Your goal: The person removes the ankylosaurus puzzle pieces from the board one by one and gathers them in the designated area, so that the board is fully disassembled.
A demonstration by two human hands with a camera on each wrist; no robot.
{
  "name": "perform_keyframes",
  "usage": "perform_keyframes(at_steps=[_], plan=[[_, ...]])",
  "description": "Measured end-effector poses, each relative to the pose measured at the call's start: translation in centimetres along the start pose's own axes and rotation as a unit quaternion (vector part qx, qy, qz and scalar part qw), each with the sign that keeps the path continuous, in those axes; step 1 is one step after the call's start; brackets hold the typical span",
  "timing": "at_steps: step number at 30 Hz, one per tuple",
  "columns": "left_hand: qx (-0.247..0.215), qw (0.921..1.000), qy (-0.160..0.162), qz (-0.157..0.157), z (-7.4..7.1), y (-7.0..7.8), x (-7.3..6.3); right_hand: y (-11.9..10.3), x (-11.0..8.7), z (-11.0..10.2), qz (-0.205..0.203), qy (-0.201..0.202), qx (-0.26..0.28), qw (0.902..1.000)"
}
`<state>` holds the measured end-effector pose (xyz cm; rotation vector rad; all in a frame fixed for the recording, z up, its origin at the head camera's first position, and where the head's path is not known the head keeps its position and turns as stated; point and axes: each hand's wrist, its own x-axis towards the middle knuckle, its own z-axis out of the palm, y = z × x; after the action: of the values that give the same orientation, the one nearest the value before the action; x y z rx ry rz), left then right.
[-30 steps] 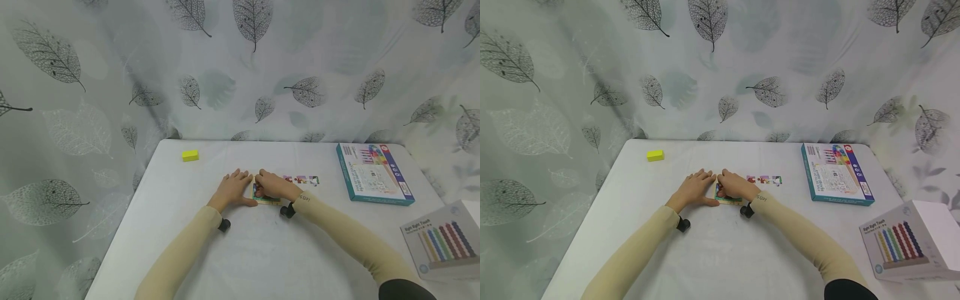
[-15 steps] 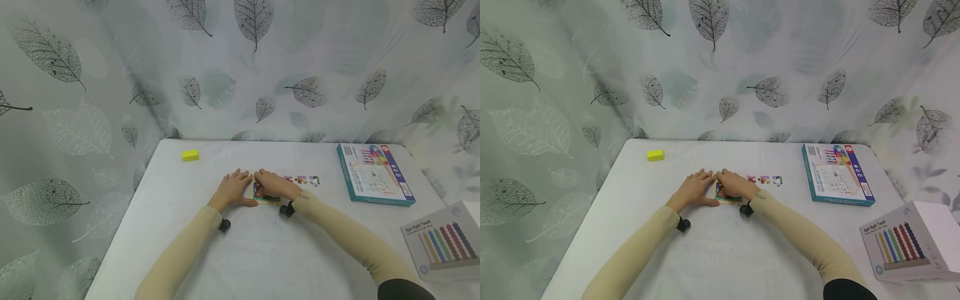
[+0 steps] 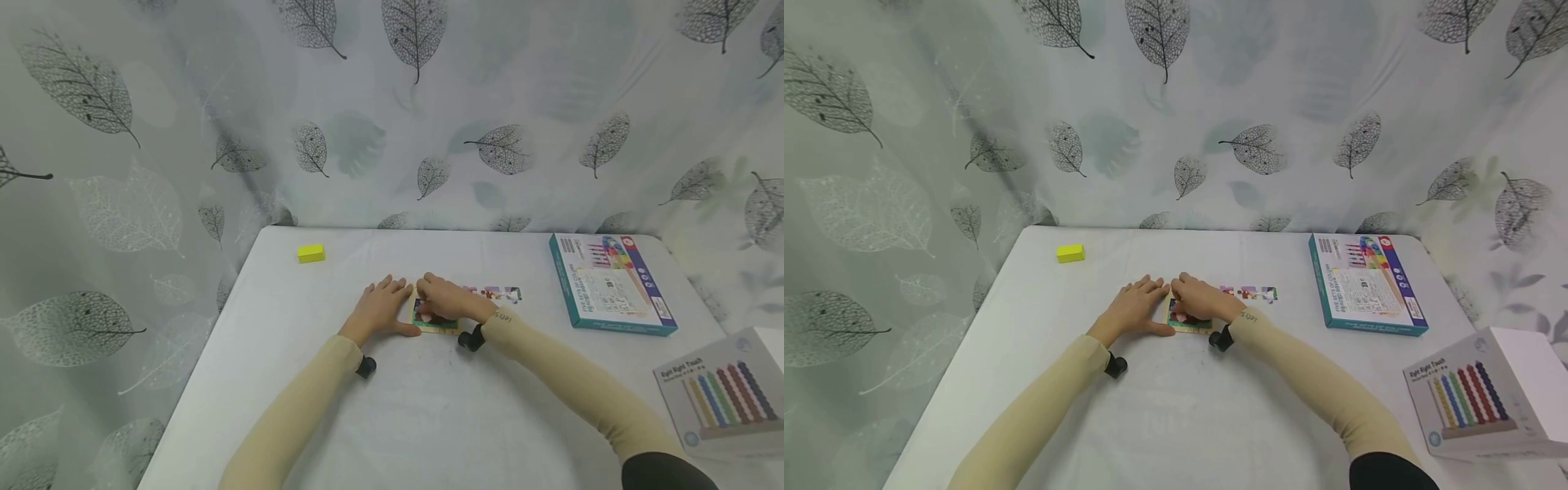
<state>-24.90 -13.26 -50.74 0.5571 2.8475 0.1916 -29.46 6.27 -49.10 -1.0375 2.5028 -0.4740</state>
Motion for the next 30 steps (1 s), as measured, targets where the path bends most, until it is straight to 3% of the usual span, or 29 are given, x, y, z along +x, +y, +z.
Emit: perform_keyframes(at_steps=[10,20,30], plan=[[0.003,1.0,0.0,0.003,-0.1,0.2,0.0,1.1,-1.4,-1.6,-0.1,0.038,0.085,0.9906],[0.01,0.9999,0.004,-0.001,-0.3,0.1,0.0,1.9,-1.9,-2.0,-0.065,0.063,0.067,0.9936],[0.01,0.9999,0.0,0.006,0.0,0.0,0.0,1.0,-0.9,0.2,-0.008,0.027,-0.011,0.9996]])
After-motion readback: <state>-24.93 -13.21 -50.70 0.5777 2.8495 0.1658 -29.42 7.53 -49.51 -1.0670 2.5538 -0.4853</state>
